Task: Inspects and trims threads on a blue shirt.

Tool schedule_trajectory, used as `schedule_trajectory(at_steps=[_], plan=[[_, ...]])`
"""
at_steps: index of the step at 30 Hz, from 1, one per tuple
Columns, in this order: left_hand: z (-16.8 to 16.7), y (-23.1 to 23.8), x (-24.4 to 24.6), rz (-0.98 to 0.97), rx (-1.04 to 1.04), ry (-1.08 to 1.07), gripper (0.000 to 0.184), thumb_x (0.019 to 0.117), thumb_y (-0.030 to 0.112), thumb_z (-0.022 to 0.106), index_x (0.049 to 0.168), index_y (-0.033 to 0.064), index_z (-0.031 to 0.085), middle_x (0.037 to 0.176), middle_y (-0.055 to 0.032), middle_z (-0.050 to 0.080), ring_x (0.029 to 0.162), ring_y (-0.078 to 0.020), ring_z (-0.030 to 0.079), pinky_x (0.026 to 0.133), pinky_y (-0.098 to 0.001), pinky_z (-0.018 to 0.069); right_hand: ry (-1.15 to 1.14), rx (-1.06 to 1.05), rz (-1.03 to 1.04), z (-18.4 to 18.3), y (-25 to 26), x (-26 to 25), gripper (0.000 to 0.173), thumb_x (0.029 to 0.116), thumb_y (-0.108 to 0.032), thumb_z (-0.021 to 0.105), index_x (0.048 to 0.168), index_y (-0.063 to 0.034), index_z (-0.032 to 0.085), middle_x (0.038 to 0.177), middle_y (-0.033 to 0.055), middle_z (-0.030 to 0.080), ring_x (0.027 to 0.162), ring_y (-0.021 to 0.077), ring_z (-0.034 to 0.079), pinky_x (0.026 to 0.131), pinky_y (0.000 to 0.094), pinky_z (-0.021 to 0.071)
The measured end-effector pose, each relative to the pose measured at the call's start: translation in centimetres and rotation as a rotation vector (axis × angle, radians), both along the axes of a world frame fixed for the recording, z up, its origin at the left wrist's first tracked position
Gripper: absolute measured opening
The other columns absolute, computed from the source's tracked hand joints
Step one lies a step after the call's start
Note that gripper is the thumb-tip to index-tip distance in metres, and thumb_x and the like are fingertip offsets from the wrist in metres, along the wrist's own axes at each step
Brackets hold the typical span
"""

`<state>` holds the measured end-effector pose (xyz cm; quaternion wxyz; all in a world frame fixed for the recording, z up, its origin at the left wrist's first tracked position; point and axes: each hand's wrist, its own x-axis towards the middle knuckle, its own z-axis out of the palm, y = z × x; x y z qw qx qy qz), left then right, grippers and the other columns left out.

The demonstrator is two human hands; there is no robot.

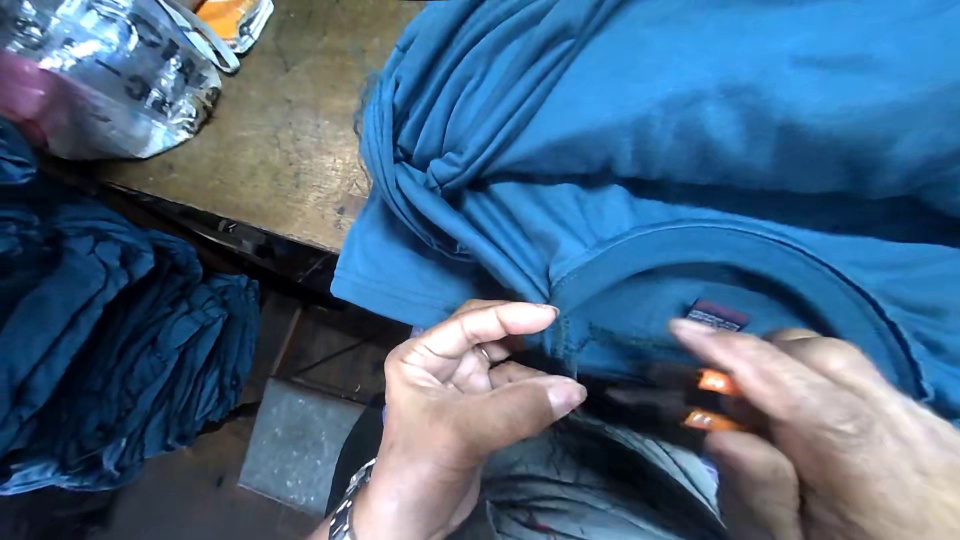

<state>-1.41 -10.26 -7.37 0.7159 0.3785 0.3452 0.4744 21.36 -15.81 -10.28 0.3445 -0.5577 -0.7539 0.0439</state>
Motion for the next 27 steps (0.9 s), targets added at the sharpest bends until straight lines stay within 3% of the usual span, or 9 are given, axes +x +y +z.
schedule_trajectory(at_steps=[4, 8, 18, 22, 25, 27], plan=[[-0.1, -0.1, 0.0, -0.002, -0.029, -0.047, 0.043, 0.0829, -0.004, 0.074, 0.125, 0.0042, 0.069, 0.110, -0.0125, 0.068, 0.078, -0.0148, 0.069, 0.072, -0.0330, 0.0626, -0.100, 0.089, -0.074, -1.3, -0.4, 0.8, 0.047, 0.1066, -0.037, 0.046, 0.141, -0.0081, 0.058, 0.095, 0.0131, 0.060, 0.079, 0.0269, 0.057, 0.066, 0.0410, 0.0460], [0.0, -0.2, 0.2, -0.007, -0.071, -0.092, 0.042, 0.0848, -0.002, 0.072, 0.126, 0.0048, 0.069, 0.106, -0.0145, 0.070, 0.085, -0.0153, 0.070, 0.075, -0.0324, 0.0614, -0.058, 0.153, -0.032, -1.4, 0.3, -0.8, 0.044, 0.1045, -0.036, 0.052, 0.136, -0.0070, 0.061, 0.088, 0.0102, 0.057, 0.074, 0.0240, 0.054, 0.061, 0.0381, 0.0430], [0.0, -0.2, 0.3, -0.024, -0.184, -0.201, 0.042, 0.0867, -0.001, 0.071, 0.128, 0.0063, 0.069, 0.103, -0.0160, 0.072, 0.093, -0.0180, 0.071, 0.082, -0.0354, 0.0609, -0.018, 0.248, 0.034, -0.8, 2.4, -1.8, 0.036, 0.1033, -0.030, 0.055, 0.125, -0.0031, 0.065, 0.082, 0.0083, 0.057, 0.070, 0.0215, 0.052, 0.059, 0.0350, 0.0409], [0.1, -0.3, 0.4, -0.020, -0.190, -0.180, 0.047, 0.0835, -0.002, 0.072, 0.129, 0.0067, 0.068, 0.106, -0.0161, 0.072, 0.090, -0.0168, 0.071, 0.078, -0.0332, 0.0610, -0.032, 0.261, 0.017, -0.7, 2.7, -2.0, 0.028, 0.1032, -0.025, 0.053, 0.116, -0.0031, 0.065, 0.077, 0.0073, 0.052, 0.065, 0.0206, 0.049, 0.056, 0.0346, 0.0375], [0.1, -0.3, 0.5, -0.018, -0.197, -0.169, 0.049, 0.0828, -0.003, 0.073, 0.131, 0.0070, 0.068, 0.110, -0.0166, 0.072, 0.093, -0.0174, 0.072, 0.079, -0.0331, 0.0612, 0.079, 0.194, 0.031, -0.3, 3.0, -1.7, 0.028, 0.1057, -0.023, 0.050, 0.114, -0.0022, 0.067, 0.082, 0.0086, 0.062, 0.071, 0.0185, 0.058, 0.060, 0.0340, 0.0462], [0.2, -0.4, 0.4, -0.028, -0.186, -0.153, 0.051, 0.0827, -0.001, 0.074, 0.132, 0.0083, 0.068, 0.112, -0.0169, 0.071, 0.095, -0.0181, 0.071, 0.079, -0.0334, 0.0612, 0.257, 0.102, 0.015, -0.2, 3.0, -0.8, 0.030, 0.1093, -0.026, 0.047, 0.117, -0.0057, 0.067, 0.093, 0.0040, 0.066, 0.081, 0.0092, 0.062, 0.069, 0.0277, 0.0518]])
